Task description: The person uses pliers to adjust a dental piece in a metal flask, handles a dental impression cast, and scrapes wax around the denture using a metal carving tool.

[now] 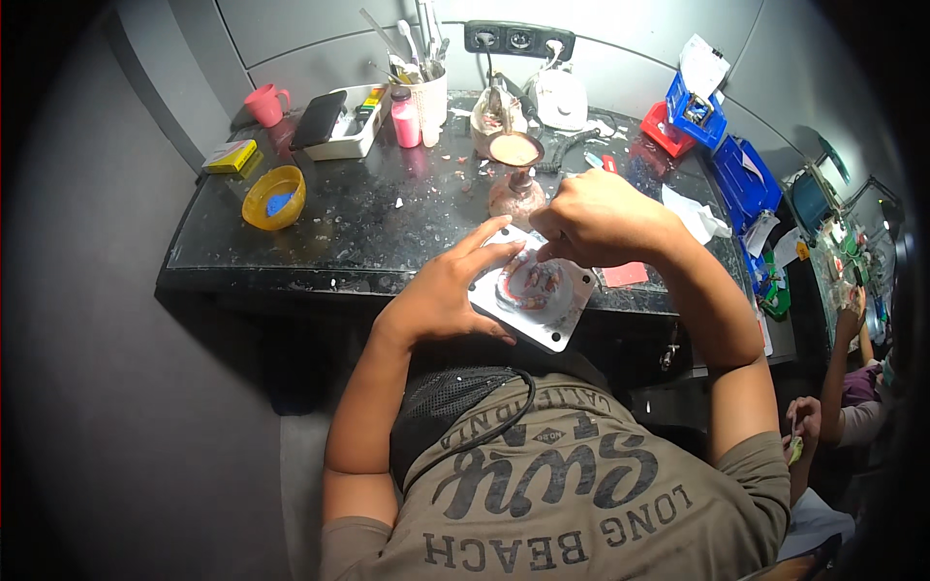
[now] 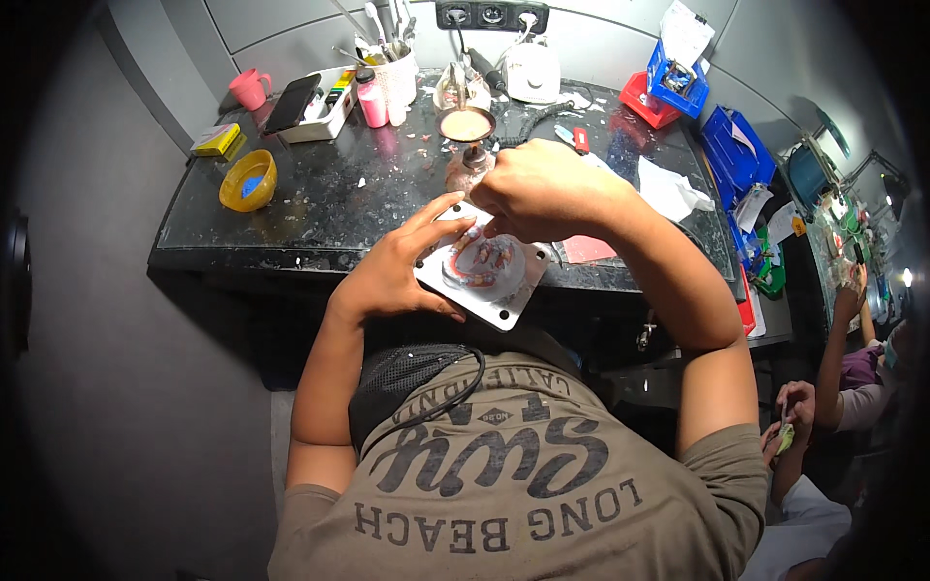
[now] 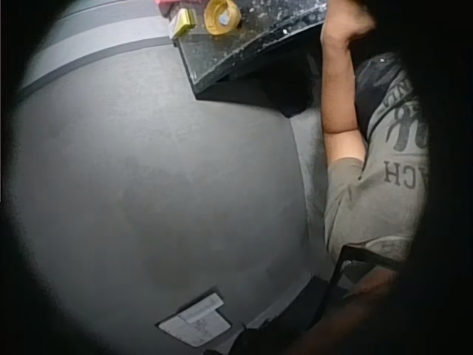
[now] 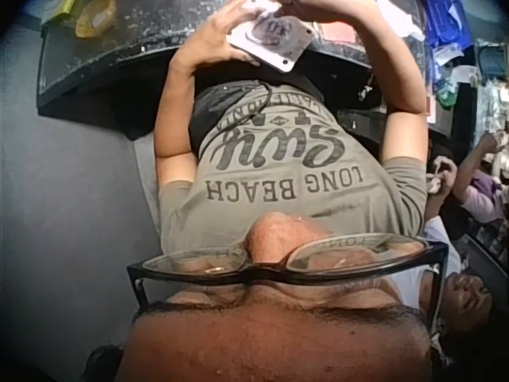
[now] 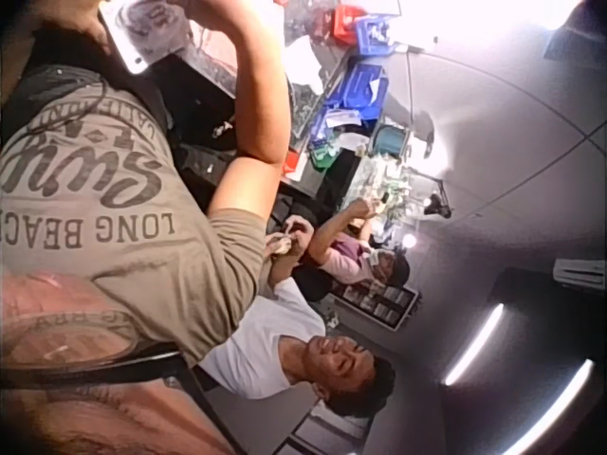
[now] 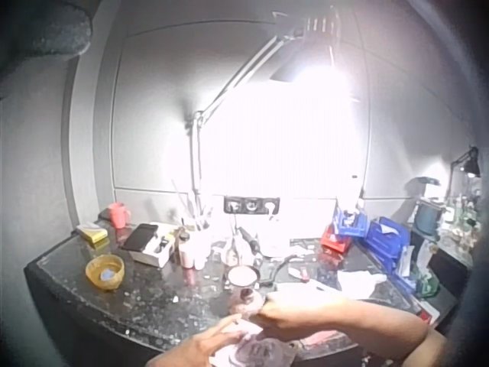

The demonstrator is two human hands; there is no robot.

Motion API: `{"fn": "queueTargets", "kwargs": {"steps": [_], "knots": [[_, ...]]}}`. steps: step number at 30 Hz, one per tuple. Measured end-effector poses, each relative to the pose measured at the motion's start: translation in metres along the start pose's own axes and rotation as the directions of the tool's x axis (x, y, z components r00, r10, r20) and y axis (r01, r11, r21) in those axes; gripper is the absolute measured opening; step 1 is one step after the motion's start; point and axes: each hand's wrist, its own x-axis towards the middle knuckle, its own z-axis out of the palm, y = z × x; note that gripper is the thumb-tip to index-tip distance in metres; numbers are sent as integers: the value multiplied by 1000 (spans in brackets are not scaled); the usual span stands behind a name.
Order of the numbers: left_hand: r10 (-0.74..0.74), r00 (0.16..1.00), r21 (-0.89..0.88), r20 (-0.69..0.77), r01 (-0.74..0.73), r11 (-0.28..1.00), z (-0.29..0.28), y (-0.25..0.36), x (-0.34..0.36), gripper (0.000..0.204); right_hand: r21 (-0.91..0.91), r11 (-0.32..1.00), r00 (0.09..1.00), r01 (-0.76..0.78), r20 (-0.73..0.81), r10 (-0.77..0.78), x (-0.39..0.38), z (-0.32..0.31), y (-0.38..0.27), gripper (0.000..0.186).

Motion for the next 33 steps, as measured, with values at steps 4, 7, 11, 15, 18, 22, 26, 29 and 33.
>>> {"fn": "queueTargets", "kwargs": {"steps": [4,7,11,15,18,22,26,29,33], "knots": [[28,999,42,-23,-27,999,2,-2,-2,104,-13,1000,997,25,77,-24,9,-7,0,31],[19,1000,30,-19,-19,999,2,0,-1,104,-14,1000,994,19,106,-17,9,-11,-2,32],[25,1000,35,-18,-24,999,1,1,-1,104,-18,999,994,33,104,-31,12,-6,3,32],[5,1000,28,1,-5,1000,0,1,0,104,36,998,997,49,55,-51,10,0,8,30],[10,1000,20,-2,-10,1000,1,0,0,102,48,996,997,79,-17,-79,7,10,12,30],[8,1000,12,-12,-7,1000,1,-1,0,101,82,991,991,101,-93,-94,6,21,15,30],[-18,1000,2,0,18,1000,2,2,0,102,126,991,998,45,-39,-41,5,14,15,31],[-31,999,-5,9,31,1000,2,3,0,102,173,985,1000,-10,-6,11,5,11,21,32],[-47,999,4,8,47,999,0,7,0,103,195,980,1000,27,-2,-27,1,9,20,33]]}}
